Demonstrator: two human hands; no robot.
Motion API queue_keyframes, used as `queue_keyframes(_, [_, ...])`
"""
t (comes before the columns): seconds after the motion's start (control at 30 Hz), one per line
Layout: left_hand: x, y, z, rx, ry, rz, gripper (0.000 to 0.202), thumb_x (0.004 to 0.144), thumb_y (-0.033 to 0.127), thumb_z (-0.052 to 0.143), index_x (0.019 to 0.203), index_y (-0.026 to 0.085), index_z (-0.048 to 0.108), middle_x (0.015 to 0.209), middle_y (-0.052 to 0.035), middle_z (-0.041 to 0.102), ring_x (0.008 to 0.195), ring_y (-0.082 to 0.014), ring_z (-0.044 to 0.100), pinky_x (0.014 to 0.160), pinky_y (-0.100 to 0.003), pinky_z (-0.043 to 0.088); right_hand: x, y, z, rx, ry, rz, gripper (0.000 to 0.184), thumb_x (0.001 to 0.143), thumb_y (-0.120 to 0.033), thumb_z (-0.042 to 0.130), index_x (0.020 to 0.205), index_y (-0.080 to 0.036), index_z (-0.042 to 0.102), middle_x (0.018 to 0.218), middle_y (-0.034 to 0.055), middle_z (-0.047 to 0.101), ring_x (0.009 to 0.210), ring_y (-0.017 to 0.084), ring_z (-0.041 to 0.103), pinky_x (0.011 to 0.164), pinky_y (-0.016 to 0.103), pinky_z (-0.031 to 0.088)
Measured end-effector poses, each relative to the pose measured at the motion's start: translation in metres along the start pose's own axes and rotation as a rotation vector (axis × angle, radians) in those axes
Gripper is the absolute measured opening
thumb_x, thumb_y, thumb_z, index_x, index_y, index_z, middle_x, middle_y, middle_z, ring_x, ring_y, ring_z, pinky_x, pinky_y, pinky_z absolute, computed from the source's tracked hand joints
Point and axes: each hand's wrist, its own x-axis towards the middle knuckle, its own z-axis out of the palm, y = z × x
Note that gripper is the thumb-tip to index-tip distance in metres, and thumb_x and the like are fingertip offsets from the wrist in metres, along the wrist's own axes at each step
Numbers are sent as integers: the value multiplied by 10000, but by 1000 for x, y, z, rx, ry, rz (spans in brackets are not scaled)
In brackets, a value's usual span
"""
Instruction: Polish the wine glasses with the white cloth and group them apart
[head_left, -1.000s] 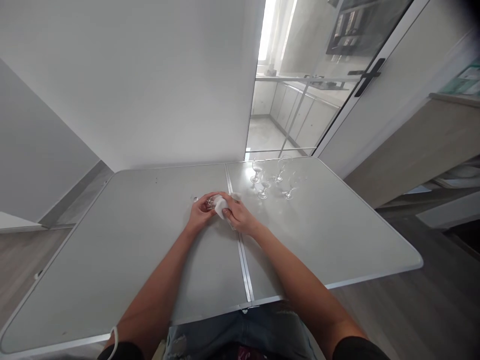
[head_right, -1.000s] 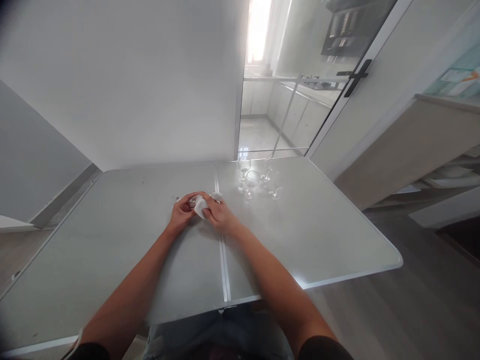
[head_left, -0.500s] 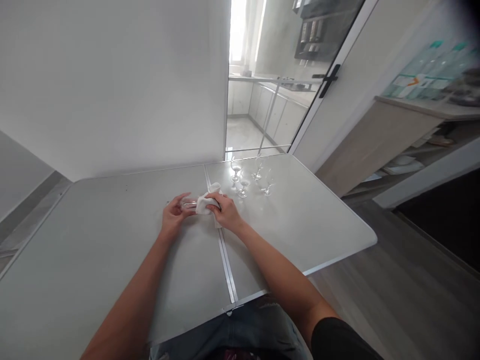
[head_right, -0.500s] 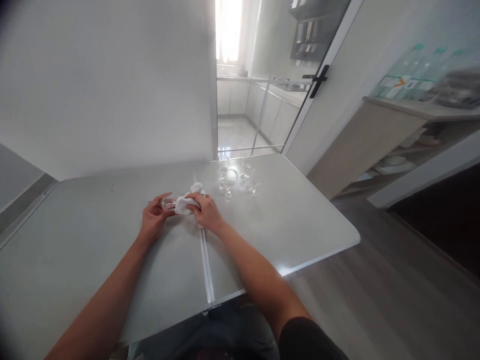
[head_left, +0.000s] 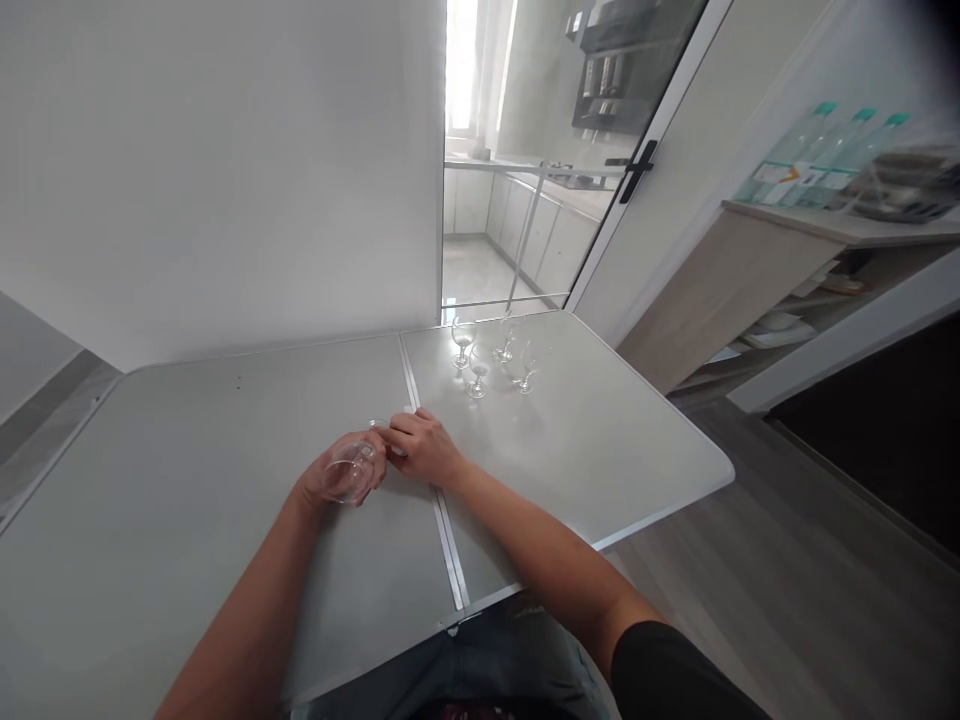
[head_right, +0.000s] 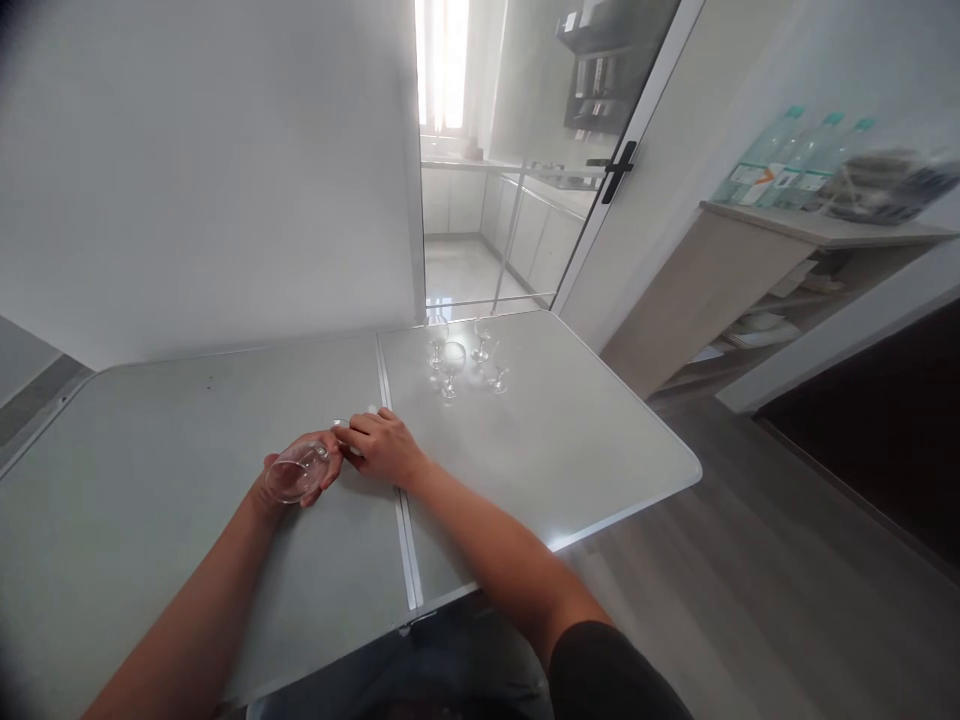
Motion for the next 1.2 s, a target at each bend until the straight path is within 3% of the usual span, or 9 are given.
queue_keyframes(0.23, [2, 3, 4, -79, -176, -62, 778, 744, 788, 629, 1193, 154, 611, 737, -86, 690, 420, -169, 615, 380, -240, 480, 2, -2, 4, -151, -21, -35, 179, 966, -229, 563, 1071, -199, 705, 925, 54, 658, 802, 169, 544, 790, 348, 283])
queue_keyframes(0.37, [2, 4, 8, -87, -141, -20, 928, 741, 817, 581, 1440, 216, 471, 781, -71, 709, 476, -180, 651, 467, -272, 541, 2, 0, 0, -164, 37, 6, 180, 976, -218, 544, 1051, -193, 706, 933, 59, 688, 843, 168, 584, 788, 348, 299])
queue_keyframes(0.53, [7, 12, 12, -42, 7, 89, 1041, 706, 847, 565, 1549, 284, 327, 736, -29, 674, 541, -159, 630, 561, -267, 534, 2, 11, -27, -6, 284, 273, 189, 955, -288, 594, 845, -195, 718, 850, 64, 720, 784, 175, 644, 805, 359, 415])
queue_keyframes(0.6, [10, 13, 12, -32, 80, 130, 844, 761, 816, 554, 1385, 248, 547, 671, -8, 608, 527, -137, 560, 570, -272, 512, 4, 10, -47, 179, 449, 380, 219, 944, -355, 611, 830, -204, 723, 902, 77, 744, 803, 188, 676, 799, 366, 490])
queue_keyframes(0.67, [14, 12, 11, 20, 76, 117, 629, 826, 766, 543, 969, 176, 710, 598, -9, 520, 510, -129, 476, 528, -268, 450, 3, 6, -72, 359, 623, 500, 247, 924, -417, 630, 882, -201, 740, 960, 88, 758, 823, 200, 700, 768, 368, 552])
queue_keyframes(0.77, [17, 7, 10, 254, 11, 5, 592, 929, 587, 554, 519, 166, 485, 507, -5, 368, 492, -115, 335, 485, -265, 294, -8, 10, -121, 401, 809, 649, 283, 879, -446, 682, 931, -181, 765, 997, 90, 766, 881, 213, 721, 777, 350, 588])
queue_keyframes(0.87, [18, 4, 11, 483, -50, -166, 563, 951, 429, 581, 496, 177, 365, 511, 16, 273, 495, -101, 210, 499, -292, 179, -38, 45, -173, 248, 891, 743, 279, 841, -433, 712, 924, -176, 780, 1020, 84, 771, 916, 213, 729, 793, 314, 579])
queue_keyframes(1.0, [18, 1, 8, 545, -47, -215, 551, 931, 398, 599, 518, 186, 303, 540, 26, 214, 510, -100, 142, 508, -307, 120, -85, 132, -219, 43, 791, 938, 312, 749, -432, 733, 863, -146, 784, 868, 80, 773, 804, 211, 721, 699, 273, 552])
queue_keyframes(1.2, [19, -1, 5, 557, -69, -212, 539, 949, 425, 552, 541, 195, 286, 561, 23, 196, 520, -109, 132, 514, -306, 112, -112, 215, -209, 73, 336, 1171, 308, 578, -381, 761, 720, -108, 770, 680, 80, 740, 700, 221, 683, 595, 250, 479])
